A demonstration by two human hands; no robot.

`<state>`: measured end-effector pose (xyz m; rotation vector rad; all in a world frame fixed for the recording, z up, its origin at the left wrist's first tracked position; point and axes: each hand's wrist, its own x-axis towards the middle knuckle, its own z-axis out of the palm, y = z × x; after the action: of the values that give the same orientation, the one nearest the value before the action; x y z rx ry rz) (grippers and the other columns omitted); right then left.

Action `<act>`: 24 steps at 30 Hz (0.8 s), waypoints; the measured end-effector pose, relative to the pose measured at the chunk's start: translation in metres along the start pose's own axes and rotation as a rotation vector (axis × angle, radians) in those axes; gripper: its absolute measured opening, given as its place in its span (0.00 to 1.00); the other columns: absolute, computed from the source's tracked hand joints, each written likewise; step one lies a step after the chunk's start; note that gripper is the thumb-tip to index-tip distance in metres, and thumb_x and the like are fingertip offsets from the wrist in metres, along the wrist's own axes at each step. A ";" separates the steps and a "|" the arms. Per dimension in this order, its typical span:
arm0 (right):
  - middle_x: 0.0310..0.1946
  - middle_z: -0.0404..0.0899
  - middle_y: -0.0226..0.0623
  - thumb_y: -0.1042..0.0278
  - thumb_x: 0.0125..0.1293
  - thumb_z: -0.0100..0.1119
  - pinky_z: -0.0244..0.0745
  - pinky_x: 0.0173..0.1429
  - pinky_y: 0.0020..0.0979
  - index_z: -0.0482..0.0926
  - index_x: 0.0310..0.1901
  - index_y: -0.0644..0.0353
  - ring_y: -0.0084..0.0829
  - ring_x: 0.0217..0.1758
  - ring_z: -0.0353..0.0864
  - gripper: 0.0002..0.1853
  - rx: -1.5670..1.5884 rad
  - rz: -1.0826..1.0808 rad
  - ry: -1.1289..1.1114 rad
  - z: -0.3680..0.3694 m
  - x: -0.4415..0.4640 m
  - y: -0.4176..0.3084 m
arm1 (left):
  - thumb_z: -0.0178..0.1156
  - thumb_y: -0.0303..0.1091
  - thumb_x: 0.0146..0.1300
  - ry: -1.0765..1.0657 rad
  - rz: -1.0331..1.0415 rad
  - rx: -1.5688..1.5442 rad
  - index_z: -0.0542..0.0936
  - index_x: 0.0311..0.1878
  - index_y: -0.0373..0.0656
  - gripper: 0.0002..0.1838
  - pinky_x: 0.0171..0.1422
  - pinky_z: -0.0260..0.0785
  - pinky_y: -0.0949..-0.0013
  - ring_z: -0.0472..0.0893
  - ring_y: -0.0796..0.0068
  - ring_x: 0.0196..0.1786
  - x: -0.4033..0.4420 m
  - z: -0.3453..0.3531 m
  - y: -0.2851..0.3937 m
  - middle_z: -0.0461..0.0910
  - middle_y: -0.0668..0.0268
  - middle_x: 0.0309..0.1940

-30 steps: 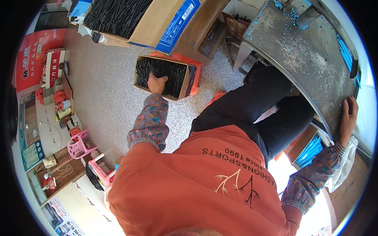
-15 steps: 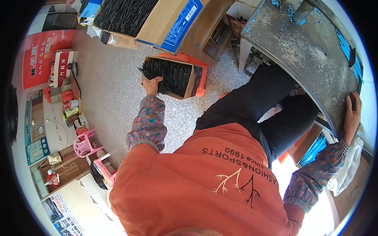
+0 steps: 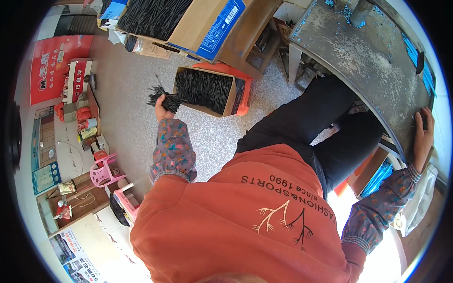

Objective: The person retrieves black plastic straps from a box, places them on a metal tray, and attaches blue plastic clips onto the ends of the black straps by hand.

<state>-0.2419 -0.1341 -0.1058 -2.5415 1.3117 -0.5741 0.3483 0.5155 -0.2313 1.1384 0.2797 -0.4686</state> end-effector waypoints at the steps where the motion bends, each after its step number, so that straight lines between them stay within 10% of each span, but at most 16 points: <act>1: 0.57 0.73 0.37 0.62 0.69 0.55 0.63 0.66 0.31 0.75 0.54 0.62 0.37 0.59 0.72 0.17 -0.001 -0.002 -0.001 0.001 0.000 0.000 | 0.61 0.30 0.52 -0.057 0.037 -0.022 0.77 0.40 0.35 0.13 0.45 0.73 0.64 0.79 0.66 0.34 -0.005 0.006 0.010 0.80 0.60 0.32; 11: 0.57 0.73 0.37 0.63 0.68 0.55 0.64 0.65 0.31 0.76 0.52 0.62 0.37 0.59 0.73 0.16 0.002 -0.043 0.034 0.004 0.005 0.000 | 0.58 0.35 0.50 -0.632 0.358 -0.348 0.73 0.46 0.38 0.19 0.47 0.70 0.64 0.75 0.70 0.37 -0.085 0.204 0.118 0.76 0.63 0.37; 16: 0.56 0.74 0.41 0.66 0.65 0.56 0.64 0.63 0.30 0.77 0.48 0.66 0.39 0.57 0.73 0.14 0.044 -0.007 0.043 -0.004 0.004 -0.031 | 0.60 0.32 0.48 -1.184 -0.003 -0.545 0.69 0.46 0.41 0.20 0.47 0.65 0.69 0.72 0.75 0.38 -0.147 0.365 0.130 0.73 0.67 0.40; 20: 0.56 0.73 0.41 0.67 0.64 0.57 0.65 0.63 0.31 0.76 0.45 0.67 0.40 0.58 0.72 0.13 0.106 -0.032 0.106 -0.005 0.001 -0.043 | 0.58 0.30 0.53 -1.391 -0.298 -0.217 0.74 0.47 0.33 0.18 0.48 0.70 0.62 0.77 0.67 0.37 -0.163 0.471 0.078 0.78 0.57 0.37; 24: 0.57 0.71 0.38 0.68 0.62 0.57 0.65 0.61 0.31 0.76 0.43 0.66 0.40 0.57 0.72 0.11 0.104 -0.002 0.121 -0.009 -0.003 -0.058 | 0.62 0.25 0.46 -1.422 -0.057 0.438 0.78 0.46 0.32 0.19 0.46 0.74 0.66 0.80 0.65 0.34 -0.146 0.538 -0.010 0.82 0.56 0.34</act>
<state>-0.2051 -0.0986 -0.0767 -2.4582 1.2826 -0.7860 0.2044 0.0502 0.0403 0.9568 -1.0719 -1.2986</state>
